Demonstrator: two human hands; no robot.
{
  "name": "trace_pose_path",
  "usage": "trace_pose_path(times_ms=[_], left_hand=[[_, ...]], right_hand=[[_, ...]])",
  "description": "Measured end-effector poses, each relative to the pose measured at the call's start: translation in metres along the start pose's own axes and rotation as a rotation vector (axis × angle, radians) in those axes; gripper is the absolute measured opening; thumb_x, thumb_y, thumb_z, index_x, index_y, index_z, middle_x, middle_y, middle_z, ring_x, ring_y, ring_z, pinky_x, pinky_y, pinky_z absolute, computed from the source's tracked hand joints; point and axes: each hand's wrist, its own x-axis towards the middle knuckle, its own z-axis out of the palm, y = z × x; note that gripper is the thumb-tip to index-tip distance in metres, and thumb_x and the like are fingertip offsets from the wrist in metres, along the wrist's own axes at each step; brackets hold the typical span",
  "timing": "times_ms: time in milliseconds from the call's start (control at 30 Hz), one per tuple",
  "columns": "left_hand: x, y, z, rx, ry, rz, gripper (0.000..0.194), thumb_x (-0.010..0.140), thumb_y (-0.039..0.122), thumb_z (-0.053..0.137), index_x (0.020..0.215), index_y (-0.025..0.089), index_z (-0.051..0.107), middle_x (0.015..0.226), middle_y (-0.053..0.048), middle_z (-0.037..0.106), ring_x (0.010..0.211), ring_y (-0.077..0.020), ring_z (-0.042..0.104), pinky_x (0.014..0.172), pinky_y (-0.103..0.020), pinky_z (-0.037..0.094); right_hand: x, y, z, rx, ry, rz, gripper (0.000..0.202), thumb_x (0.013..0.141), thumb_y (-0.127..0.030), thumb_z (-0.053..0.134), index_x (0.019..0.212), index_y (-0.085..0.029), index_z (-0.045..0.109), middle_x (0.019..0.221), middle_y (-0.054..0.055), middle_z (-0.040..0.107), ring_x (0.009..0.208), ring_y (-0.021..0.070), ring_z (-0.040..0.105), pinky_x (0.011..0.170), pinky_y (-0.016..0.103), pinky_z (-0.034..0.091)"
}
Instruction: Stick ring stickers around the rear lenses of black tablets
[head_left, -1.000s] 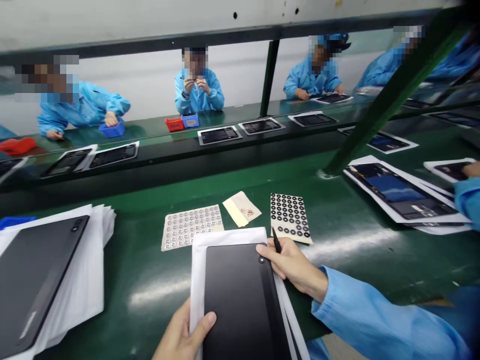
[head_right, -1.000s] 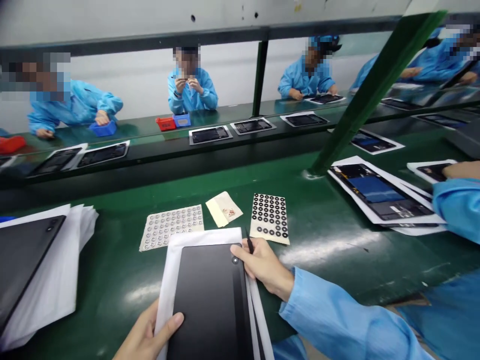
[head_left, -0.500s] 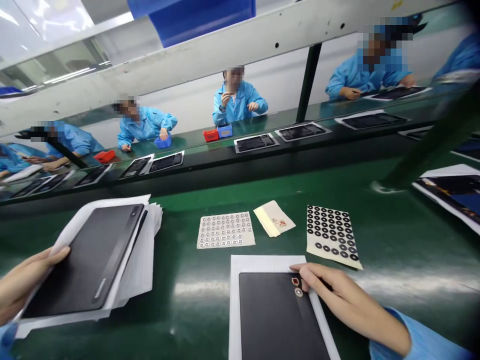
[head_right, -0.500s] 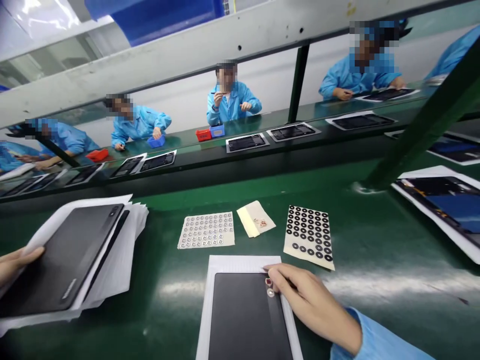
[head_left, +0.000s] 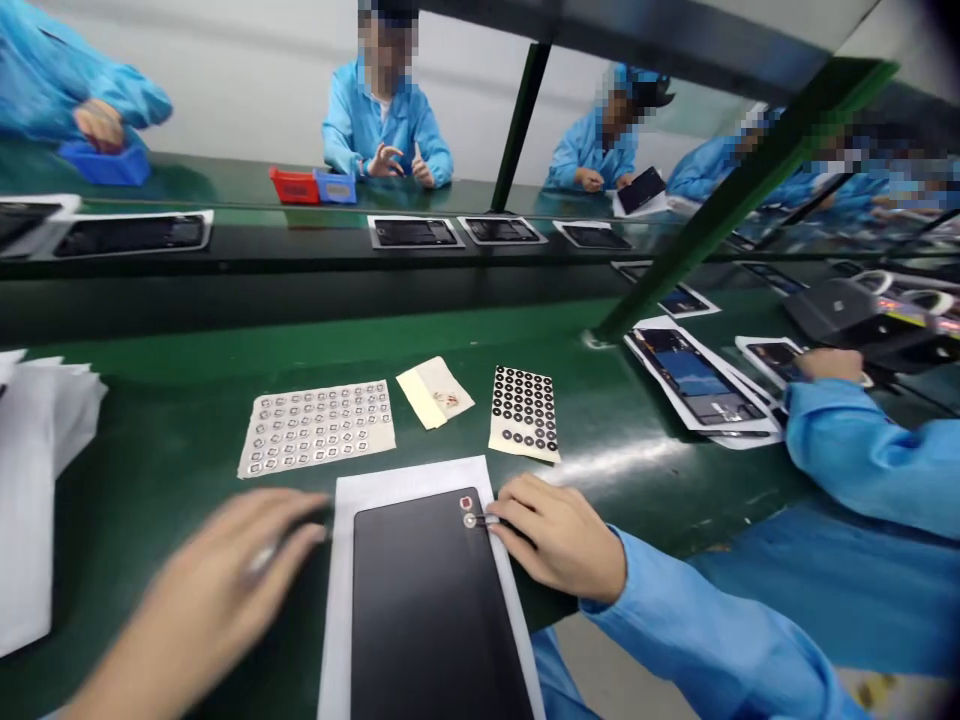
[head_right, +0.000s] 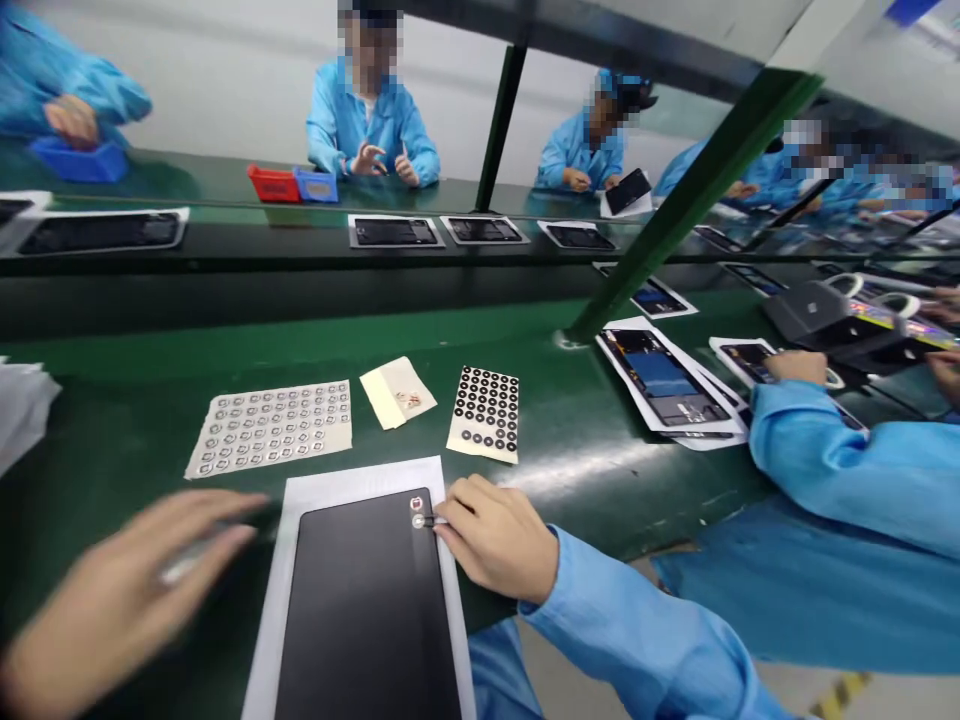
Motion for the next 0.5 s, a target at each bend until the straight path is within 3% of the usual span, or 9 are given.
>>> trace_pose_path(times_ms=[100,167,333,500], left_hand=[[0.011,0.049,0.062,-0.14,-0.156,0.214,0.027,0.104,0.035,0.049,0.116,0.028,0.072,0.111,-0.005,0.074,0.102,-0.0223,0.069,0.09,-0.035,0.058],[0.018,0.073,0.086,-0.122,-0.166,0.247,0.024,0.102,0.027,0.052,0.115,0.023,0.071,0.105,-0.007,0.072,0.098,-0.0239,0.068,0.088,-0.038,0.057],[0.032,0.093,0.106,-0.05,-0.18,0.212,0.02,0.093,0.023,0.068,0.113,0.018,0.069,0.104,-0.008,0.069,0.098,-0.0274,0.065,0.087,-0.043,0.057],[0.03,0.097,0.119,-0.053,-0.072,0.313,0.014,0.099,0.018,0.057,0.101,0.019,0.071,0.093,-0.006,0.069,0.087,-0.0242,0.065,0.08,-0.039,0.055]], right_hand=[[0.001,-0.002,0.001,-0.039,-0.035,-0.065,0.018,0.103,-0.025,0.052,0.101,-0.019,0.069,0.091,0.006,0.067,0.081,0.02,0.058,0.063,0.032,0.04],[0.003,-0.002,0.001,-0.073,-0.045,-0.091,0.019,0.104,-0.025,0.051,0.098,-0.019,0.069,0.089,0.006,0.067,0.081,0.0203,0.057,0.062,0.033,0.038],[0.008,0.002,0.005,-0.064,-0.011,-0.064,0.023,0.106,-0.023,0.048,0.096,-0.018,0.068,0.086,0.005,0.067,0.079,0.0202,0.055,0.063,0.034,0.037],[0.014,0.01,0.004,0.007,0.0,-0.051,0.021,0.104,-0.023,0.049,0.1,-0.017,0.069,0.089,0.007,0.067,0.081,0.0205,0.054,0.066,0.034,0.039]])
